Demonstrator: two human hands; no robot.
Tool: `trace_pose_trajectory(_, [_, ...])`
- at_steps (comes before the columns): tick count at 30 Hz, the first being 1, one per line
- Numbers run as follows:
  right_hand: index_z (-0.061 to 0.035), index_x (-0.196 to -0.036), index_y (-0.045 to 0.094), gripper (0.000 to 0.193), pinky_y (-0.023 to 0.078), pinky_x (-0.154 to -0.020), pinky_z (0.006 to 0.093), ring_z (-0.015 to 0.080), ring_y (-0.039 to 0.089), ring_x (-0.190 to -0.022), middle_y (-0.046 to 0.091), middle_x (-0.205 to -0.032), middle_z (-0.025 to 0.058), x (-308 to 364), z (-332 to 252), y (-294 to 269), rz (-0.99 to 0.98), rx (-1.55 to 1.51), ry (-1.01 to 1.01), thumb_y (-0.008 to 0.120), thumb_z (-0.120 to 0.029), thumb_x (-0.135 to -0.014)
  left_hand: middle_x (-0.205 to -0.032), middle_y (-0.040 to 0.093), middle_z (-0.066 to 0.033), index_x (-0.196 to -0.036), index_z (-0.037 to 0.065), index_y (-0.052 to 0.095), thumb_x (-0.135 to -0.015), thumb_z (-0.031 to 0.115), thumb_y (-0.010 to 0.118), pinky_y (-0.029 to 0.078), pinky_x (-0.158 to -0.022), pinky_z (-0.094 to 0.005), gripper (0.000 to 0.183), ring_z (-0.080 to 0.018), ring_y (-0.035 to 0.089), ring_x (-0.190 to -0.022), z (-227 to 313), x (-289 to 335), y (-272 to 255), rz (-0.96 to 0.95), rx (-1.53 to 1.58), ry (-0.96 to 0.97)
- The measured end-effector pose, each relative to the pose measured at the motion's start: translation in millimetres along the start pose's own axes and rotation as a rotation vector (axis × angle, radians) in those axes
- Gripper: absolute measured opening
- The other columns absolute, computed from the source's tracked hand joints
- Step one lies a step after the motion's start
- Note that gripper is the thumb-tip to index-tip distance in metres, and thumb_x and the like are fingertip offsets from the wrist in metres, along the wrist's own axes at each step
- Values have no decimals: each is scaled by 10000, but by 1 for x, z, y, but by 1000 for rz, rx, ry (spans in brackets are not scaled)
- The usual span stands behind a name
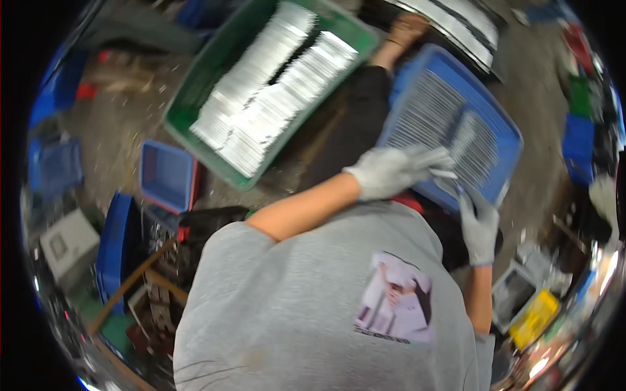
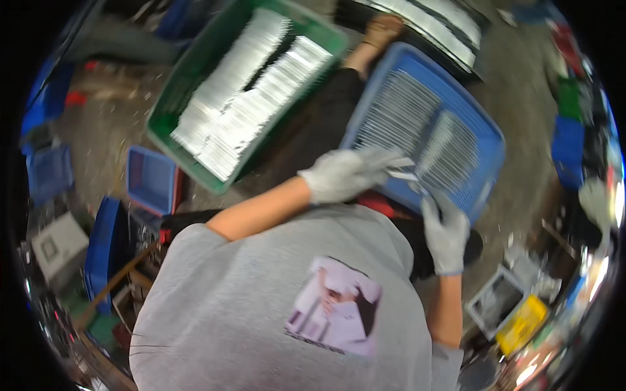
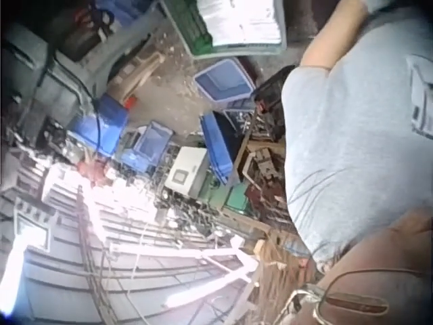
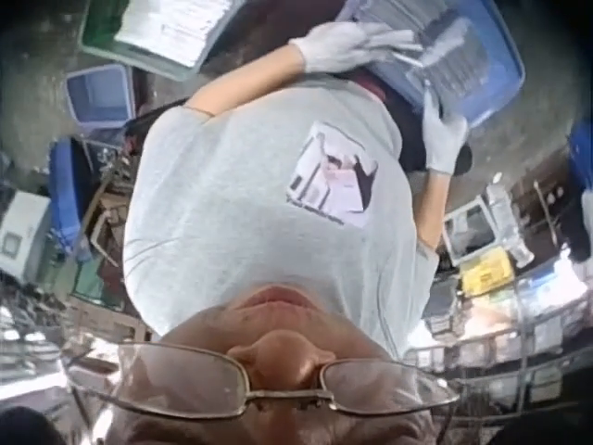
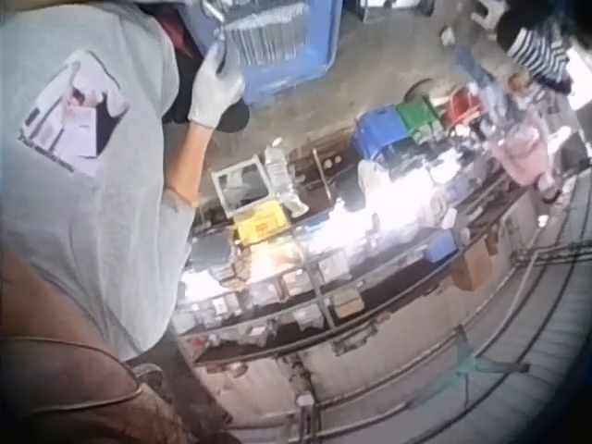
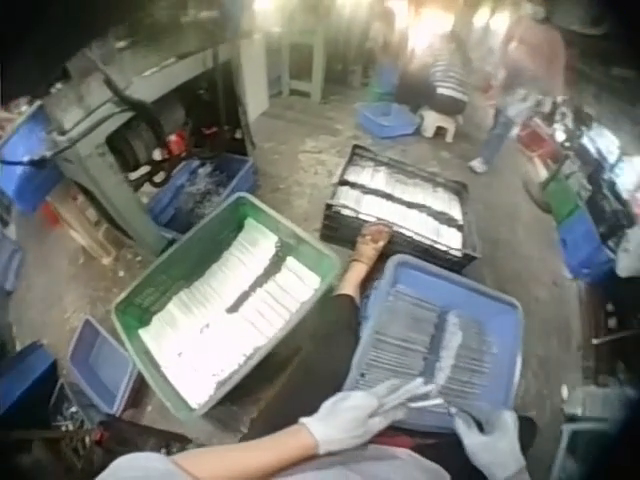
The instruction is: Inspecting and sorting small metal parts from a plastic basket.
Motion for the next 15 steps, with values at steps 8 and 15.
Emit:
trace_pose_trajectory(8, [-40, -992, 813, 228, 550, -781, 400, 320, 743, -764, 781, -855, 152, 15, -29, -23, 158, 18, -286, 779, -239, -885, -1015, 716, -59, -1348, 22, 670, -1074, 97, 601, 529, -832, -272, 293, -121, 620, -900, 14, -4, -26, 44, 142, -57])
trace_pose_trajectory(15, [-102, -950, 829, 219, 524, -758, 399, 262, 679, -629, 724, -674, 86, 24, -20, -25, 184, 91, -406, 775, -302, -880, -1065, 720, -37, -1318, 21, 692, -1055, 60, 617, 519, -828, -256, 276, -105, 626, -924, 18, -7, -23, -31, -26, -38])
Point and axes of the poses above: each hand's wrist, its own x-axis away from the middle knuckle, its own y-axis out of the palm, z = x × y, the point moved 5 cm from there along -x, towards the middle knuckle
